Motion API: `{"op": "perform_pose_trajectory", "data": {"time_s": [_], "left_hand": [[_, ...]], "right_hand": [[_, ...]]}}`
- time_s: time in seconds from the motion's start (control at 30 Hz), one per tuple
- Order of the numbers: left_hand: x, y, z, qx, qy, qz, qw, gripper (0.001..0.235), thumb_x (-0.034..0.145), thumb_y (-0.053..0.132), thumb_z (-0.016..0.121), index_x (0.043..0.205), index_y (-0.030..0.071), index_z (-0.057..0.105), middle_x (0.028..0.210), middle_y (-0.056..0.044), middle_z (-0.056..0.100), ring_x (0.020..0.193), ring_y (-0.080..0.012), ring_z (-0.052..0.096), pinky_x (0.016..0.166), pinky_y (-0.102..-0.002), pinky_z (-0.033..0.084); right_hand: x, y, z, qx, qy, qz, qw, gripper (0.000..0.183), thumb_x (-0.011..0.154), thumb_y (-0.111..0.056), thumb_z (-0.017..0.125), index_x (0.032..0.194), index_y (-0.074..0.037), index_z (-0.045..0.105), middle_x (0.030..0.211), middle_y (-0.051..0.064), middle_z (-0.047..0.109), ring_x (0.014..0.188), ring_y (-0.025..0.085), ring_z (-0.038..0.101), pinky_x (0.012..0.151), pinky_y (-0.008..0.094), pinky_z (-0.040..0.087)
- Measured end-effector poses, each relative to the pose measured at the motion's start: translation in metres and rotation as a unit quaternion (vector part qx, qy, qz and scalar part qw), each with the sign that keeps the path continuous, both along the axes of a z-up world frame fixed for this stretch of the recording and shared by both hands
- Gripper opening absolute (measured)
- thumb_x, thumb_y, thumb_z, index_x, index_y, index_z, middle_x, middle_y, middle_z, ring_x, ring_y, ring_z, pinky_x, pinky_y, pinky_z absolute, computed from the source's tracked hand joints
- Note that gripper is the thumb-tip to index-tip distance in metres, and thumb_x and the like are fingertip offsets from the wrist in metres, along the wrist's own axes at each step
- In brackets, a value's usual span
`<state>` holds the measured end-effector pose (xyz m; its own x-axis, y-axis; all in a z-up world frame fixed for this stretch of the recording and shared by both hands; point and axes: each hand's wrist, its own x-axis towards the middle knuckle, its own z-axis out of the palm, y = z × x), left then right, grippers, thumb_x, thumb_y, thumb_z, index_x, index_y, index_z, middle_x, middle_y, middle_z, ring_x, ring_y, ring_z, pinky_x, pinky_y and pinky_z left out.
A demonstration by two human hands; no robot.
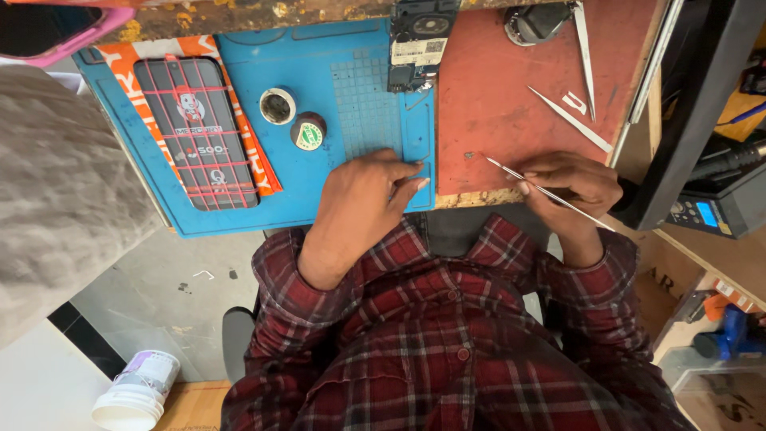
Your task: The person sits on the floor and uses tweezers and a small tool to manipulate a small electronic component, likely a phone battery or circuit board. They repeatedly adjust and probe the component while seated.
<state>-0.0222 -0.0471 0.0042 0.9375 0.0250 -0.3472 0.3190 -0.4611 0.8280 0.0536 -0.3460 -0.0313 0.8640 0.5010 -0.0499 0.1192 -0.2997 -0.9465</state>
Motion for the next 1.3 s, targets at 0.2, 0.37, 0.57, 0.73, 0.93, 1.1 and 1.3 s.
{"op": "perform_pose_trajectory", "data": {"time_s": [0.2,0.37,0.57,0.73,0.93,1.1,1.3], "left_hand": [[0.001,0.001,-0.002,-0.006,0.021,-0.001,1.0,0.016,0.09,0.018,0.077,0.099,0.005,0.08,0.081,-0.01,0.068,0.065,-0.0277,0.066,0.059,-0.042,0.05],[0.002,0.002,-0.003,-0.01,0.016,0.002,1.0,0.016,0.09,0.018,0.076,0.099,0.005,0.08,0.082,-0.01,0.069,0.063,-0.0276,0.066,0.059,-0.042,0.05],[0.001,0.002,-0.004,-0.016,0.013,0.007,1.0,0.016,0.09,0.018,0.076,0.099,0.005,0.079,0.084,-0.01,0.07,0.065,-0.0287,0.067,0.061,-0.042,0.051],[-0.002,0.002,-0.006,0.004,-0.032,0.005,0.999,0.017,0.09,0.018,0.075,0.101,0.006,0.079,0.085,-0.011,0.07,0.073,-0.0332,0.068,0.064,-0.044,0.052],[0.003,-0.007,-0.005,0.066,-0.021,0.069,0.995,0.016,0.095,0.02,0.076,0.1,0.005,0.071,0.084,-0.012,0.07,0.074,-0.0346,0.069,0.063,-0.045,0.052],[0.017,-0.019,-0.018,0.073,-0.101,0.219,0.968,0.029,0.098,0.009,0.072,0.119,0.002,0.054,0.091,-0.012,0.065,0.075,-0.0289,0.068,0.061,-0.038,0.053],[0.022,-0.016,-0.038,0.069,-0.13,0.259,0.955,0.023,0.097,0.008,0.076,0.101,0.007,0.053,0.086,-0.006,0.063,0.069,-0.0222,0.066,0.059,-0.036,0.05]], "right_hand": [[0.001,0.001,-0.002,-0.005,-0.024,0.008,1.0,0.013,0.094,-0.001,0.084,0.092,0.003,0.071,0.097,0.02,0.075,0.086,0.027,0.076,0.073,0.031,0.061],[0.001,0.0,-0.001,-0.005,-0.018,0.003,1.0,0.014,0.095,-0.003,0.083,0.092,0.002,0.07,0.092,0.019,0.075,0.084,0.026,0.076,0.072,0.03,0.061],[0.003,-0.003,-0.006,0.029,-0.023,0.001,0.999,0.013,0.096,-0.002,0.082,0.093,0.004,0.071,0.095,0.017,0.074,0.083,0.025,0.076,0.075,0.032,0.064],[0.001,-0.006,0.0,0.033,0.071,-0.037,0.996,0.013,0.1,-0.001,0.079,0.099,0.005,0.068,0.096,0.02,0.074,0.081,0.023,0.073,0.07,0.029,0.06],[0.009,0.033,-0.01,0.164,0.134,-0.085,0.974,0.013,0.104,0.001,0.078,0.101,0.004,0.065,0.095,0.017,0.073,0.083,0.024,0.075,0.077,0.034,0.064],[0.019,0.07,-0.009,0.109,0.128,-0.051,0.984,0.009,0.105,0.005,0.075,0.105,0.006,0.066,0.1,0.02,0.075,0.091,0.023,0.077,0.082,0.034,0.066],[0.027,0.087,-0.012,0.052,0.068,-0.008,0.996,0.011,0.106,0.007,0.077,0.107,0.007,0.066,0.104,0.02,0.075,0.097,0.023,0.078,0.087,0.031,0.065]]}}
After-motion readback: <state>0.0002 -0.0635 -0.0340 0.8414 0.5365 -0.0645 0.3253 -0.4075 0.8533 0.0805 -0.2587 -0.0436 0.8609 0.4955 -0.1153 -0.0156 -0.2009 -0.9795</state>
